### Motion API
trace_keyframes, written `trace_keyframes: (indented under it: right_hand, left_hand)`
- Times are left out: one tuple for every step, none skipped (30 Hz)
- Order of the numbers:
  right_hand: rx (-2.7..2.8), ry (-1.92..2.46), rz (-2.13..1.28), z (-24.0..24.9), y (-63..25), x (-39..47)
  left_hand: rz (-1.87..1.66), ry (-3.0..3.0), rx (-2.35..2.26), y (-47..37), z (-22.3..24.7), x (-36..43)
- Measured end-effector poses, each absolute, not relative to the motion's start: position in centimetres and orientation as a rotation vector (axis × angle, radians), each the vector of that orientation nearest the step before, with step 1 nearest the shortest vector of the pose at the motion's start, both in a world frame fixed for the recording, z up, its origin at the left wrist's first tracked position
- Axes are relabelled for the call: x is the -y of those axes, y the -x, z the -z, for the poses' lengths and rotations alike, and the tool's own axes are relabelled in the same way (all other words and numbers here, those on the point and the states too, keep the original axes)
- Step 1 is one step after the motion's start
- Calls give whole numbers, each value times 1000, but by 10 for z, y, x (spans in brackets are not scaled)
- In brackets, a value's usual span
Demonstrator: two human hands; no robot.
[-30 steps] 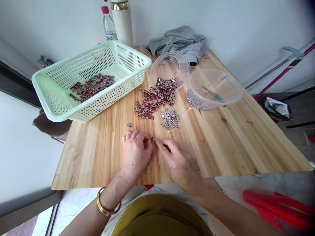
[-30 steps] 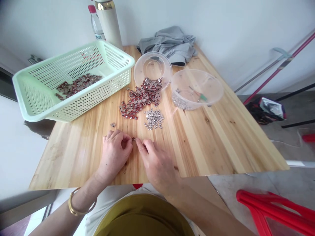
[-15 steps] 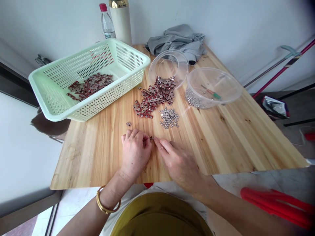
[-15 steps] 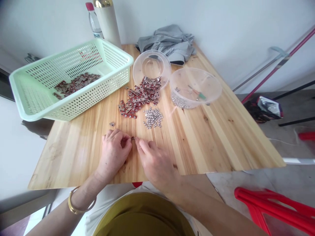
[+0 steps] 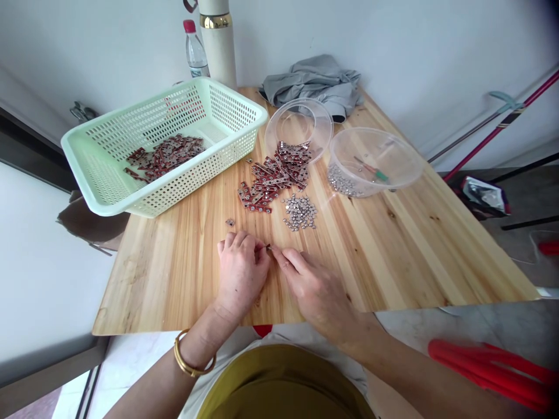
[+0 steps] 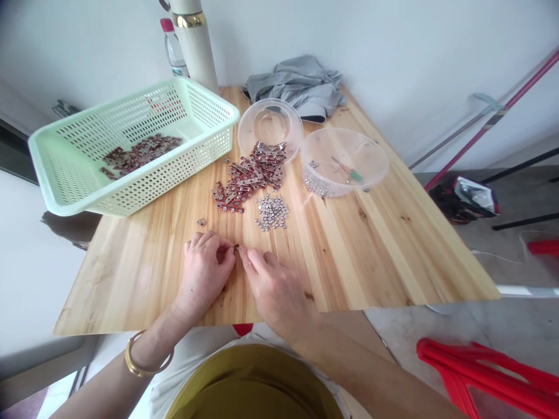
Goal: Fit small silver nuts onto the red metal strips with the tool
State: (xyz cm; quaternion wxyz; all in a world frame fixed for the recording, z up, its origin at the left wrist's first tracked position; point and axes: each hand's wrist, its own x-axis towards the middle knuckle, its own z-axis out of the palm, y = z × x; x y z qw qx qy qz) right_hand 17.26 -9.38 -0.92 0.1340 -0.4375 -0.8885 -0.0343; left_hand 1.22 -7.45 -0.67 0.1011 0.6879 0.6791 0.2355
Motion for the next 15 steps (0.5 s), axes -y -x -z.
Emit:
trace_keyframes:
  right_hand:
    - [2579, 1267, 91, 9, -172, 93]
    - [2573, 1271, 73, 9, -173, 93]
    - [2561, 1280, 43, 9, -173, 92]
    - [2540, 1284, 6, 9, -174, 91]
    - [2503, 1285, -38, 9, -175, 91]
    - [2454, 1283, -85, 9, -176, 90]
    - [2395, 1254, -129, 10, -178, 89]
    - [2293, 1243, -161, 12, -180, 89]
    - [2198, 1222, -188, 14, -182, 88]
    - [2115, 1216, -200, 16, -185, 87]
    - [2059, 1205, -197, 19, -187, 86]
    - [2029, 1187, -192, 22, -189, 85]
    - [2020, 1173, -183, 25, -191, 85]
    - [2019, 1155, -173, 28, -192, 84]
    - [2024, 1140, -172, 30, -192, 83]
  left_hand:
    - [-697, -2034, -2006, -13, 8, 74]
    - [-696, -2035, -2010, -14, 9, 75]
    - [-693, -2034, -2016, -15, 9, 75]
    - [-689, -2033, -2022, -17, 10, 77]
    - [-684, -2030, -2024, -18, 9, 79]
    - [-688, -2026, -2021, -17, 7, 80]
    - [-710, -2024, -2008, -15, 2, 81]
    - [-759, -2027, -1985, -10, -5, 81]
    - [-841, -2039, -1953, -3, -15, 80]
    - [-955, -2062, -1919, 8, -27, 77]
    - [-1079, -2097, -1892, 21, -42, 72]
    - [-1189, -2136, -1888, 36, -58, 66]
    - [-1271, -2161, -1935, 53, -75, 59]
    - [-1346, -2181, -2001, 70, -90, 51]
    - [-1378, -2172, -2057, 86, -102, 43]
